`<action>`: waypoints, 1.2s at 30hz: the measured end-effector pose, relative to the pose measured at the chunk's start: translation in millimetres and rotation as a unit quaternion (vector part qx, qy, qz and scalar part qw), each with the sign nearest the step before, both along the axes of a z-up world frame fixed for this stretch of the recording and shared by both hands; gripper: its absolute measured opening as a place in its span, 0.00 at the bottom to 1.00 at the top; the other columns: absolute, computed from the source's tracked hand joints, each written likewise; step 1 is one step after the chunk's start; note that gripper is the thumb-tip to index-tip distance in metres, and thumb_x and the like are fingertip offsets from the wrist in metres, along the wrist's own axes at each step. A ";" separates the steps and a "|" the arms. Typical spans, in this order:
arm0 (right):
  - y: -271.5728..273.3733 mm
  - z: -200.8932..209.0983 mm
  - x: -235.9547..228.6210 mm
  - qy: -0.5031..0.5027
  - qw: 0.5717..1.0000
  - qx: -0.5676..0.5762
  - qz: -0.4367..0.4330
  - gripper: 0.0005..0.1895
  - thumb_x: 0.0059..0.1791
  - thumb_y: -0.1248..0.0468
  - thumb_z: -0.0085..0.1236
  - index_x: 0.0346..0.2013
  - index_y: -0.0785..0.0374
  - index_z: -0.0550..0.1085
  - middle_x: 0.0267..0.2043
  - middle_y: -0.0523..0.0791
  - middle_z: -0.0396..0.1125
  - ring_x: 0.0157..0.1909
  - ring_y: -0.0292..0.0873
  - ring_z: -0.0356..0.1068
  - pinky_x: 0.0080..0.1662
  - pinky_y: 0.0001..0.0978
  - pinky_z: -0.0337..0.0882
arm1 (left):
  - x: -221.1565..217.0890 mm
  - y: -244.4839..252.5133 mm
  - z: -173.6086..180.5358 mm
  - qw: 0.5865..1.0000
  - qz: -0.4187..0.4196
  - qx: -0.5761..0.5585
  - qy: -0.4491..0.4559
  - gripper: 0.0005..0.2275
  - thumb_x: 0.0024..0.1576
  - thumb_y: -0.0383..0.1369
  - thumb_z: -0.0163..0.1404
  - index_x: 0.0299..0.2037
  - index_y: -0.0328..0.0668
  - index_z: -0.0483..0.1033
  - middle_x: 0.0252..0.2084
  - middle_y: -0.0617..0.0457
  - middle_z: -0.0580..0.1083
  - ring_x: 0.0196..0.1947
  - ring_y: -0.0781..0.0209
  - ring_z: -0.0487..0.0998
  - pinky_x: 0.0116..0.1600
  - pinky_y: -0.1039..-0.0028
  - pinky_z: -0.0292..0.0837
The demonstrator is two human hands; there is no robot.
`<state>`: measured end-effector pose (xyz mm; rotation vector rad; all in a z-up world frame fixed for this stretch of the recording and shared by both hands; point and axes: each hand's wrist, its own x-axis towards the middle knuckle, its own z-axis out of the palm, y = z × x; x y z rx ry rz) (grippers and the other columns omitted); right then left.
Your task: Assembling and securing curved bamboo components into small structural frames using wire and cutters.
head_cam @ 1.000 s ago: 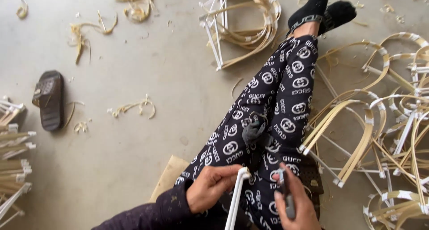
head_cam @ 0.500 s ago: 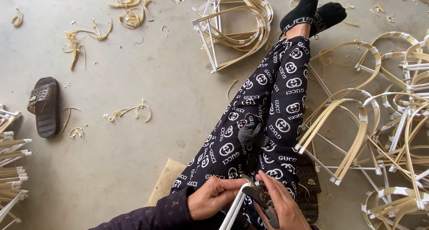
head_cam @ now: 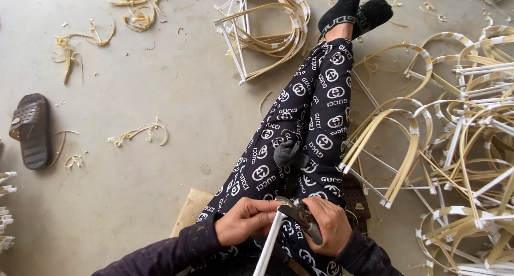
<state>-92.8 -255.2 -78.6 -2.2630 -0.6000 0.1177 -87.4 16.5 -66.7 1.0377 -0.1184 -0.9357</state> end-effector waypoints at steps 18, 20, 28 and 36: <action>63.9 2.8 -25.0 -0.076 0.995 -0.071 0.004 0.40 0.42 0.48 0.64 0.64 0.59 0.62 0.46 0.48 0.73 0.45 0.46 0.76 0.48 0.37 0.74 | 86.6 59.2 -6.0 0.941 0.305 -0.117 0.087 0.11 0.69 0.32 0.43 0.48 0.28 0.72 0.40 0.43 0.77 0.39 0.53 0.81 0.48 0.64 0.80; 71.9 -5.4 -37.3 0.257 0.964 -0.073 -0.015 0.39 0.43 0.53 0.69 0.67 0.50 0.64 0.44 0.42 0.75 0.40 0.40 0.78 0.45 0.32 0.78 | 92.3 50.8 -5.7 0.924 0.346 -0.134 0.098 0.08 0.65 0.27 0.45 0.51 0.38 0.73 0.39 0.45 0.76 0.35 0.55 0.79 0.43 0.66 0.78; 49.3 -25.0 -45.5 0.190 0.981 0.028 0.011 0.25 0.46 0.63 0.63 0.58 0.57 0.68 0.49 0.49 0.72 0.43 0.40 0.75 0.46 0.30 0.74 | 91.1 56.4 44.2 0.863 0.479 -0.156 -0.036 0.17 0.68 0.26 0.43 0.67 0.36 0.67 0.44 0.50 0.75 0.41 0.61 0.76 0.48 0.70 0.75; 30.1 -23.7 -51.6 0.465 0.876 0.120 -0.036 0.14 0.51 0.61 0.62 0.48 0.68 0.80 0.33 0.49 0.76 0.35 0.39 0.76 0.39 0.30 0.75 | 37.5 38.8 97.1 0.801 0.519 -0.094 -0.284 0.21 0.70 0.24 0.44 0.75 0.34 0.60 0.52 0.50 0.73 0.50 0.66 0.71 0.56 0.73 0.70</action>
